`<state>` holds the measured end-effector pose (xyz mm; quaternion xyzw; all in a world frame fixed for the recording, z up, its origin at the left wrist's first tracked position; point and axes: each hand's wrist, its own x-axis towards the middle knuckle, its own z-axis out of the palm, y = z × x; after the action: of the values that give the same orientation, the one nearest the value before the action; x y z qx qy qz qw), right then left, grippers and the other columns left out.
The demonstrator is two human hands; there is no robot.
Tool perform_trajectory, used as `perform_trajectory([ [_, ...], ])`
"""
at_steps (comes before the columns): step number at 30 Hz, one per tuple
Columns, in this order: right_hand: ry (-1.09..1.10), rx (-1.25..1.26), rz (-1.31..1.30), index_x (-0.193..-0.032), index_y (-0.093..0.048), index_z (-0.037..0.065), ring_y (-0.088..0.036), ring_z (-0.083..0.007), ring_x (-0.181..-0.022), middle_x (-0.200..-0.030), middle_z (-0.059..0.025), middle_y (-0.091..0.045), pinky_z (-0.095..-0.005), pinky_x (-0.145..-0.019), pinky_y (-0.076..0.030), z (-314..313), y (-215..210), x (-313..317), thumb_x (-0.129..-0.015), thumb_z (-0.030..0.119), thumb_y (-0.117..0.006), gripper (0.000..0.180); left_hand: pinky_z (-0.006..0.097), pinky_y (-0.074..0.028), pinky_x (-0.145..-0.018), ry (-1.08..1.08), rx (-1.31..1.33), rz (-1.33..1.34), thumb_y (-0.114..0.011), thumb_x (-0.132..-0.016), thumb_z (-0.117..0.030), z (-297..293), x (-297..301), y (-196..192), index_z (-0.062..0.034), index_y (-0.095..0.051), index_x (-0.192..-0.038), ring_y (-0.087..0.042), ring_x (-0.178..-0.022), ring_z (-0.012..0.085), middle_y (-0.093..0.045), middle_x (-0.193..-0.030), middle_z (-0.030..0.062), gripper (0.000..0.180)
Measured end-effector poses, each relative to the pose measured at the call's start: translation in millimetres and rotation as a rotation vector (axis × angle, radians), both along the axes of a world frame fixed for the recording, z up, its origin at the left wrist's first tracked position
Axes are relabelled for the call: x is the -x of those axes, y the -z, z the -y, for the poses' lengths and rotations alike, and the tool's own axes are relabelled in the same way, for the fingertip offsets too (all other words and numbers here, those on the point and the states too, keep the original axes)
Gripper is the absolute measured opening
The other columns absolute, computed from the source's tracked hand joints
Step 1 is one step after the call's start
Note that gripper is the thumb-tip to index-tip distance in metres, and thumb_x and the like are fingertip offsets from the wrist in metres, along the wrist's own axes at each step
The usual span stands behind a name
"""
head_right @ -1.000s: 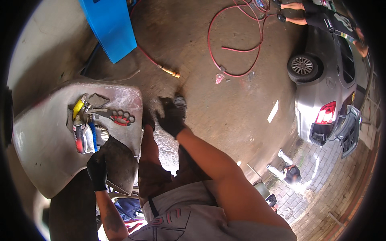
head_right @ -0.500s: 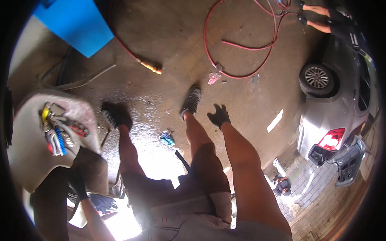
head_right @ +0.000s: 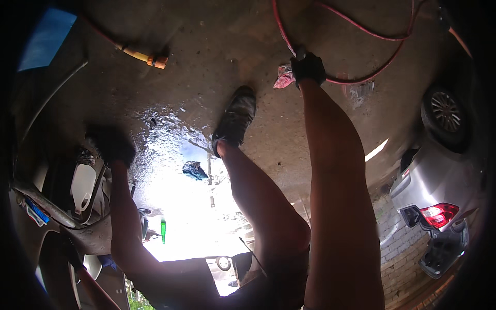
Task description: The person uses a pair of scissors to cut a piece of grey fabric or upholstery material resting on a white plastic chair. The person holds the material with one hand while cutting with the other, trimming the edges and removing sections of the fabric.
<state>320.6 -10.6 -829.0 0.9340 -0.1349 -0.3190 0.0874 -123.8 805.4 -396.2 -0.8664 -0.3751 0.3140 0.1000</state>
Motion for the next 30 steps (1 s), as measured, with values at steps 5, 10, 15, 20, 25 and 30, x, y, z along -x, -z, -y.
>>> perform_trajectory([
  [5,-0.056,0.069,0.118,-0.106,-0.065,0.01,-0.066,-0.0367,-0.104,-0.11,-0.018,-0.067,-0.0503,-0.089,-0.053,-10,-23,15,-0.089,0.033,-0.053,0.03,0.038,-0.053,-0.085,-0.051,0.038,0.015,-0.055,-0.099,-0.014,-1,26,-24,-0.0003,-0.067,-0.117,-0.066,-0.096,0.0269,-0.07,-0.106,0.0154,0.026],
  [10,-0.246,-0.297,0.426,-0.092,-0.068,0.002,-0.067,-0.036,-0.089,-0.091,-0.0178,-0.07,-0.045,-0.078,-0.052,82,-83,34,-0.099,0.029,-0.05,0.034,0.038,-0.053,-0.084,-0.148,0.308,0.167,-0.054,-0.099,-0.013,-7,28,26,-0.0004,-0.066,-0.119,-0.066,-0.095,0.0255,-0.069,-0.106,0.0149,0.027],
  [15,0.576,-1.035,0.095,-0.118,-0.064,0.008,-0.058,-0.0068,-0.073,-0.091,0.0009,-0.064,-0.0241,-0.062,-0.05,-26,-161,45,-0.103,0.032,-0.051,0.031,0.042,-0.053,-0.086,0.148,0.122,0.264,-0.059,-0.09,-0.016,19,32,-29,-0.0013,-0.068,-0.107,-0.067,-0.095,0.0318,-0.069,-0.101,0.0184,0.024],
  [20,0.049,-1.168,0.087,-0.112,-0.066,0.003,-0.059,-0.0064,-0.077,-0.091,-0.0011,-0.065,-0.0245,-0.065,-0.049,-246,-257,73,-0.096,0.01,-0.06,0.018,0.04,-0.053,-0.085,-0.128,0.195,0.532,-0.06,-0.09,-0.011,21,56,-98,-0.0007,-0.067,-0.112,-0.068,-0.096,0.0323,-0.071,-0.101,0.017,0.026],
  [25,-0.162,-1.256,-0.075,-0.109,-0.066,-0.003,-0.063,-0.0144,-0.08,-0.092,-0.0082,-0.07,-0.0294,-0.074,-0.051,-501,-372,92,-0.095,0.018,-0.063,0.025,0.04,-0.053,-0.083,-0.308,0.328,0.589,-0.061,-0.09,-0.014,-10,57,-130,-0.0015,-0.069,-0.111,-0.07,-0.095,0.029,-0.072,-0.101,0.0175,0.026],
  [30,-0.261,-1.367,-0.05,-0.107,-0.067,-0.002,-0.066,-0.0167,-0.081,-0.09,-0.0119,-0.071,-0.0324,-0.074,-0.052,-663,-400,105,-0.096,0.02,-0.062,0.025,0.037,-0.056,-0.074,-0.75,0.586,0.614,-0.064,-0.089,-0.012,-34,14,-147,-0.0032,-0.072,-0.108,-0.072,-0.084,0.0278,-0.073,-0.095,0.0163,0.022],
])
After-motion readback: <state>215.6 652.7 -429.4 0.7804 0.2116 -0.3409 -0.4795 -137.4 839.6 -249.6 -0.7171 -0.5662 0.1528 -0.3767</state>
